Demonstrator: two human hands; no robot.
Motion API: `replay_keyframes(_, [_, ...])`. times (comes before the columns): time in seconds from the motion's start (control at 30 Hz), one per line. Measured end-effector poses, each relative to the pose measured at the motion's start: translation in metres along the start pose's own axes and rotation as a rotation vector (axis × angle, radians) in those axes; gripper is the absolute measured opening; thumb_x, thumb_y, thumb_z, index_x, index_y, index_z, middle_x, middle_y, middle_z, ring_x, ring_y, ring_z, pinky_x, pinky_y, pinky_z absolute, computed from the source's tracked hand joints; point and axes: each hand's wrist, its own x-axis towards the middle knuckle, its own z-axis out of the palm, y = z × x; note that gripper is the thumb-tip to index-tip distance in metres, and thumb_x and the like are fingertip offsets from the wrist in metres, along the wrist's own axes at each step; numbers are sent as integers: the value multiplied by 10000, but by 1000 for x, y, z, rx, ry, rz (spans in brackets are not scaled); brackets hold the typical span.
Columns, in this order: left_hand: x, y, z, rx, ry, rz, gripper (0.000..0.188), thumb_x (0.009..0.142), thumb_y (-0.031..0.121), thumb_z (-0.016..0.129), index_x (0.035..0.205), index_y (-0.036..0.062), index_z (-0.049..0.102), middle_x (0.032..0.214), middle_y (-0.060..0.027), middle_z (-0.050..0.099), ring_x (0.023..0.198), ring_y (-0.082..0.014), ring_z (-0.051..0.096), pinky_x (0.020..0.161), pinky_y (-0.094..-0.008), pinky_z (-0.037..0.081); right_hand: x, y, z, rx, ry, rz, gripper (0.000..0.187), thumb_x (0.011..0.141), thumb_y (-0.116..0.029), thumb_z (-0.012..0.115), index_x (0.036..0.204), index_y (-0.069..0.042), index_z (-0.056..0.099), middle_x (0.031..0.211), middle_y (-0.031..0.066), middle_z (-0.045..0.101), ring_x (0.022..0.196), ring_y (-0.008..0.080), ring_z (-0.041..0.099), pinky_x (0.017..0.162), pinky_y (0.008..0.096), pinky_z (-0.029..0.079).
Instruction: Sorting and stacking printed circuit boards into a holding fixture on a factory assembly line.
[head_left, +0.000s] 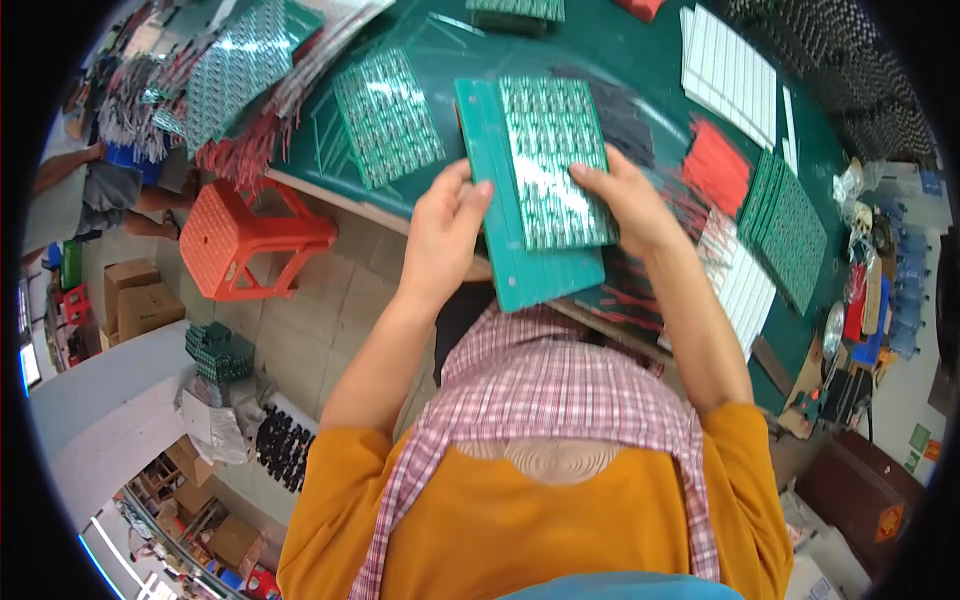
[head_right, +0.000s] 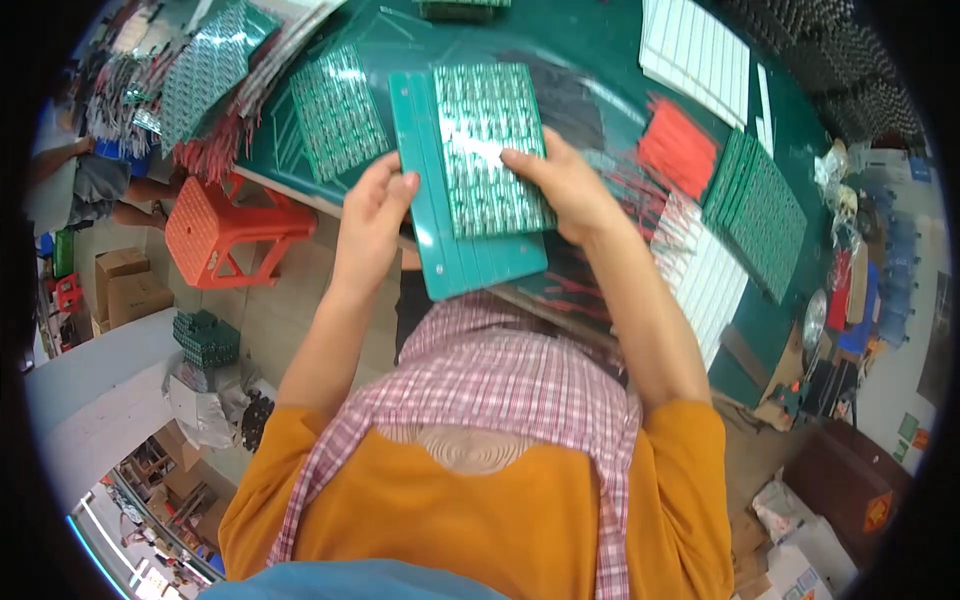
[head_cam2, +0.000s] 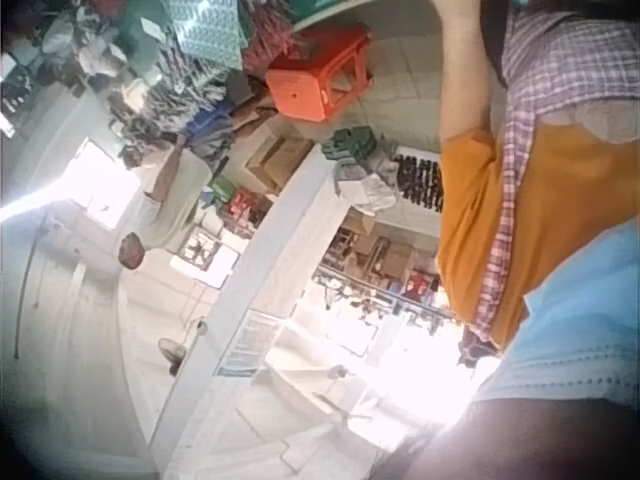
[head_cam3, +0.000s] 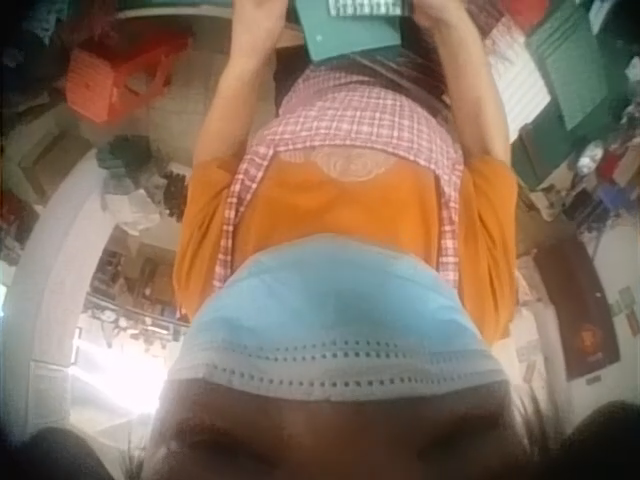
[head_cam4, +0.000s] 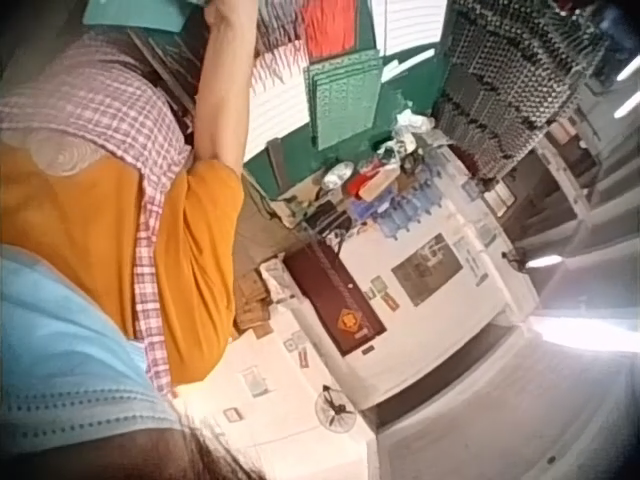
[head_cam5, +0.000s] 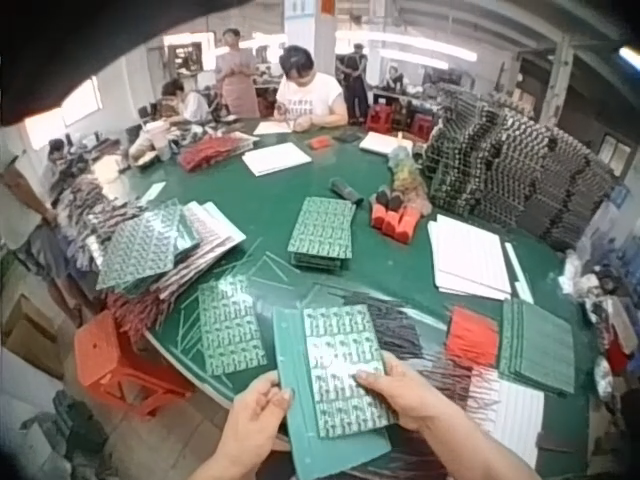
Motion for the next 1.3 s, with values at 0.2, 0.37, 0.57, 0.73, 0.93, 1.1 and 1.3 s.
replay_keyframes(0.2, [-5,35,-1,239,250,202,380,901,155,586,1207,-38,469,914,-49,616,789,-87,566,706,-223,445,-29,-25,34,76,-21,-122,478,855,-139,635,1253,13,418,1088,100,597,934,155,603,822,299,503])
replay_keyframes(0.37, [4,44,8,-105,120,53,111,881,111,608,866,4,587,722,-2,594,612,-50,539,556,-191,433,-38,-26,49,-248,58,-431,425,853,-119,635,1211,21,453,1076,99,595,950,133,571,813,285,484])
replay_keyframes(0.57, [14,54,-6,-329,57,-28,78,888,98,582,893,21,570,734,-30,580,631,-89,537,569,-205,429,-42,-39,55,-27,-3,-431,401,862,-91,610,1213,19,448,1070,101,596,909,139,588,801,287,492])
replay_keyframes(0.73, [58,55,-51,-3,214,56,202,862,167,630,985,17,574,829,-73,630,705,-127,589,664,-237,467,-37,-35,42,230,24,-290,442,868,-100,605,1255,-1,417,1085,99,594,938,168,600,811,314,508])
replay_keyframes(0.93, [6,68,2,32,-175,87,430,835,129,661,1199,-7,475,1101,-54,546,1016,-123,510,902,-263,407,-25,-29,49,367,-3,-436,486,880,-191,620,1270,-35,376,1193,88,531,1078,182,523,901,331,448])
replay_keyframes(1.1, [6,85,-5,363,54,444,219,800,-39,603,1014,5,597,891,-13,608,844,-101,556,774,-231,441,-32,-68,25,-496,453,-842,707,737,-267,768,1266,16,392,1199,132,496,1130,212,461,922,325,390])
replay_keyframes(1.3, [19,135,-25,861,-189,517,232,688,-107,515,875,-10,611,769,-117,591,716,-207,593,657,-268,453,-101,-136,70,-1570,88,-797,621,639,-118,778,1188,16,520,1154,113,598,1082,230,561,929,316,424])
